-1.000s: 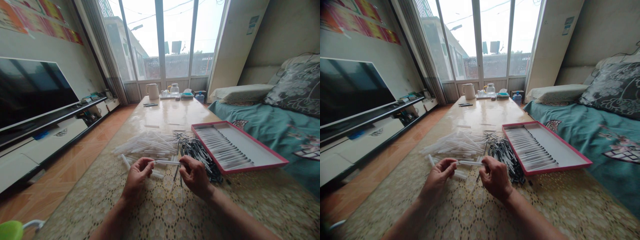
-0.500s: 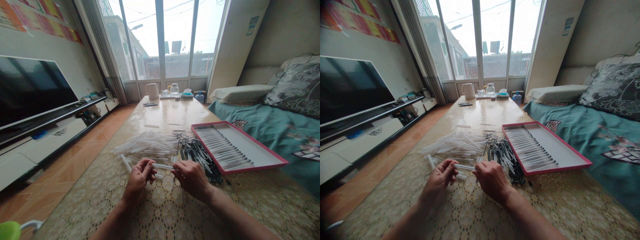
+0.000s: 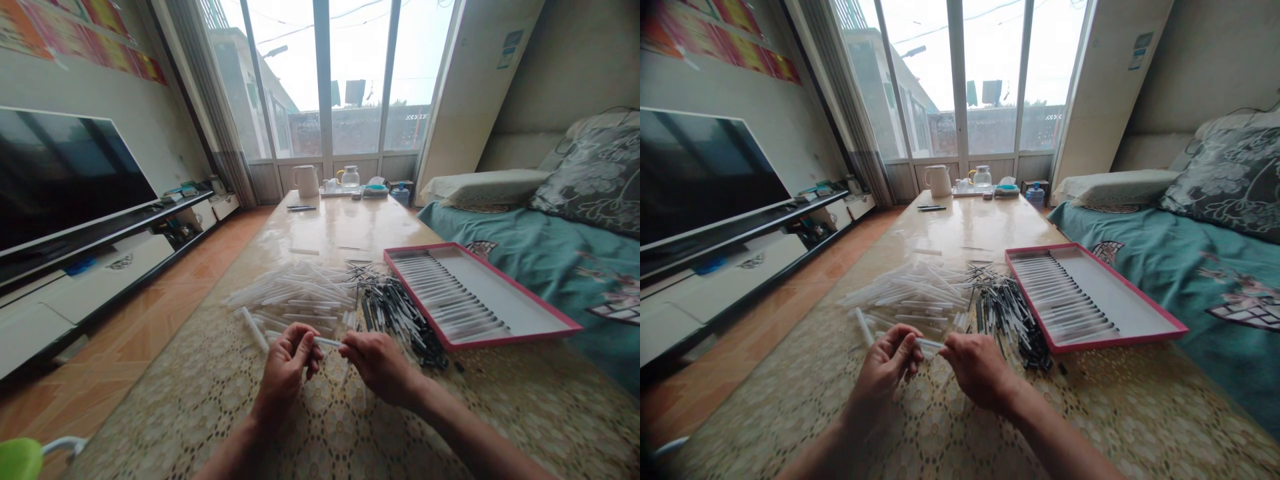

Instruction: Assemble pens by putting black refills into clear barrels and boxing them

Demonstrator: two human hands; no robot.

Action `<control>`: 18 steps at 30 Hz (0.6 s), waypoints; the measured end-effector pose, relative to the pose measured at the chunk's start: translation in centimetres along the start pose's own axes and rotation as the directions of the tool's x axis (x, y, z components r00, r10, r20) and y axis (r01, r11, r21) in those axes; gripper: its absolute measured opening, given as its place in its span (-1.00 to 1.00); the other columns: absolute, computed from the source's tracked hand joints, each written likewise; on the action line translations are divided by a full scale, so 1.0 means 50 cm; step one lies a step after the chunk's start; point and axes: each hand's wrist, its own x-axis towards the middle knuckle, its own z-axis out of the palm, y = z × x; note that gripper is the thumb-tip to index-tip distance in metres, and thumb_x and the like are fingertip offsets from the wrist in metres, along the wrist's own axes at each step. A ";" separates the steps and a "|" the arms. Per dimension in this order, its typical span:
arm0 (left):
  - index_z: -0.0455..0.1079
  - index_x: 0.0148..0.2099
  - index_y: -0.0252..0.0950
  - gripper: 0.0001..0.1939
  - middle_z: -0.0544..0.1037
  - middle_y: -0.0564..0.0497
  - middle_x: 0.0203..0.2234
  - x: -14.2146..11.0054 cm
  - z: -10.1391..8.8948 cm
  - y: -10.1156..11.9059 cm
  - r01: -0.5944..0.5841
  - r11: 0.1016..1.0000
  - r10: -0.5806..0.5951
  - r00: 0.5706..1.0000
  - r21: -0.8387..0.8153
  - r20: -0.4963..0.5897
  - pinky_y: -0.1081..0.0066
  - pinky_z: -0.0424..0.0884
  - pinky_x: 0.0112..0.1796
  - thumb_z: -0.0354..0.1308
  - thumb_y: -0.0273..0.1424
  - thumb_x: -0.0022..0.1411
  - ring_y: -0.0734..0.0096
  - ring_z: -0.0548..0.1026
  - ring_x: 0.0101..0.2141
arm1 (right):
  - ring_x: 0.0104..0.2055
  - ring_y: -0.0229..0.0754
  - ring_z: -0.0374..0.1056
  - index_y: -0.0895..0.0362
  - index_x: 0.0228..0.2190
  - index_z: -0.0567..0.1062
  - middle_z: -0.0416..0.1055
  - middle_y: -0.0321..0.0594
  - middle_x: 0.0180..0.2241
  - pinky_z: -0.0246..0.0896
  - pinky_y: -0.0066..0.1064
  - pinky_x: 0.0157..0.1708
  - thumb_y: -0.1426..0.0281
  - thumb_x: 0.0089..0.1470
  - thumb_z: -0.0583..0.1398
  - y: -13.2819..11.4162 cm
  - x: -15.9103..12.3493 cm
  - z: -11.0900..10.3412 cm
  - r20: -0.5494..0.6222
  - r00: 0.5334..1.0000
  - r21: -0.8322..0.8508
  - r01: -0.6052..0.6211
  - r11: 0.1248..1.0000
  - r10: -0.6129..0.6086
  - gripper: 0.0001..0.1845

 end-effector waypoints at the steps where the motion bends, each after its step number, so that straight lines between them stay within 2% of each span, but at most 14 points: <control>1: 0.33 -0.34 -0.30 -0.70 0.44 0.11 -0.67 -0.002 0.001 0.002 -0.009 1.000 0.009 1.000 0.011 -0.005 0.59 0.18 -0.69 0.23 -0.18 0.05 0.59 0.32 -0.70 | -0.55 -0.31 0.28 0.13 -0.52 0.42 0.40 -0.31 -0.60 0.00 -0.52 -0.51 0.35 0.21 0.00 0.000 0.001 -0.001 0.012 1.000 0.075 -0.017 0.997 0.016 -0.68; 5: 0.33 -0.32 -0.31 -0.74 0.44 0.10 -0.65 -0.004 0.005 0.002 -0.059 0.997 0.059 0.998 0.048 0.004 0.58 0.20 -0.67 0.19 -0.20 0.09 0.58 0.32 -0.68 | -0.52 -0.31 0.29 0.15 -0.50 0.48 0.40 -0.30 -0.59 0.08 -0.55 -0.47 0.32 0.19 0.01 0.002 0.007 -0.005 0.066 0.997 0.277 -0.052 0.959 0.035 -0.65; 8: 0.33 -0.30 -0.32 -0.70 0.45 0.09 -0.64 0.000 0.005 0.000 -0.052 0.997 0.051 0.998 0.053 0.025 0.56 0.23 -0.67 0.19 -0.18 0.08 0.55 0.35 -0.68 | -0.51 -0.31 0.30 0.15 -0.49 0.49 0.40 -0.30 -0.58 0.08 -0.55 -0.47 0.33 0.18 0.02 0.004 0.009 -0.002 0.071 0.997 0.274 -0.050 0.960 0.032 -0.66; 10: 0.33 -0.18 -0.32 -0.64 0.45 0.09 -0.63 0.003 0.004 0.000 -0.050 0.996 0.050 0.999 0.068 0.009 0.55 0.25 -0.66 0.18 -0.15 0.08 0.54 0.35 -0.67 | -0.52 -0.30 0.30 0.14 -0.48 0.48 0.40 -0.30 -0.58 0.07 -0.54 -0.48 0.32 0.18 0.02 0.009 0.009 0.002 0.057 0.997 0.201 -0.059 0.978 0.048 -0.68; 12: 0.27 -0.03 -0.32 -0.53 0.45 0.12 -0.64 0.004 0.003 0.002 -0.071 0.993 0.076 0.996 0.099 -0.053 0.55 0.23 -0.68 0.15 -0.12 0.10 0.54 0.33 -0.69 | -0.49 -0.27 0.32 0.13 -0.45 0.46 0.42 -0.28 -0.54 0.07 -0.52 -0.46 0.34 0.19 0.01 0.017 0.009 0.000 0.001 0.996 0.112 -0.085 0.990 0.085 -0.72; 14: 0.23 0.03 -0.30 -0.46 0.43 0.15 -0.67 0.006 0.000 0.005 -0.096 0.987 0.114 0.984 0.132 -0.136 0.57 0.19 -0.70 0.14 -0.09 0.09 0.55 0.30 -0.72 | -0.45 -0.26 0.34 0.12 -0.36 0.44 0.44 -0.27 -0.50 0.08 -0.51 -0.44 0.37 0.20 -0.01 0.029 0.012 -0.012 -0.083 0.987 0.094 -0.128 0.987 0.136 -0.75; 18: 0.26 -0.04 -0.29 -0.48 0.39 0.19 -0.71 0.011 -0.006 0.006 -0.101 0.985 0.132 0.964 0.142 -0.233 0.58 0.13 -0.73 0.17 -0.08 0.04 0.57 0.25 -0.75 | -0.50 -0.26 0.35 0.13 -0.21 0.38 0.44 -0.29 -0.51 0.13 -0.50 -0.47 0.35 0.22 -0.07 0.057 0.025 -0.079 -0.213 0.947 0.258 -0.183 0.949 0.241 -0.73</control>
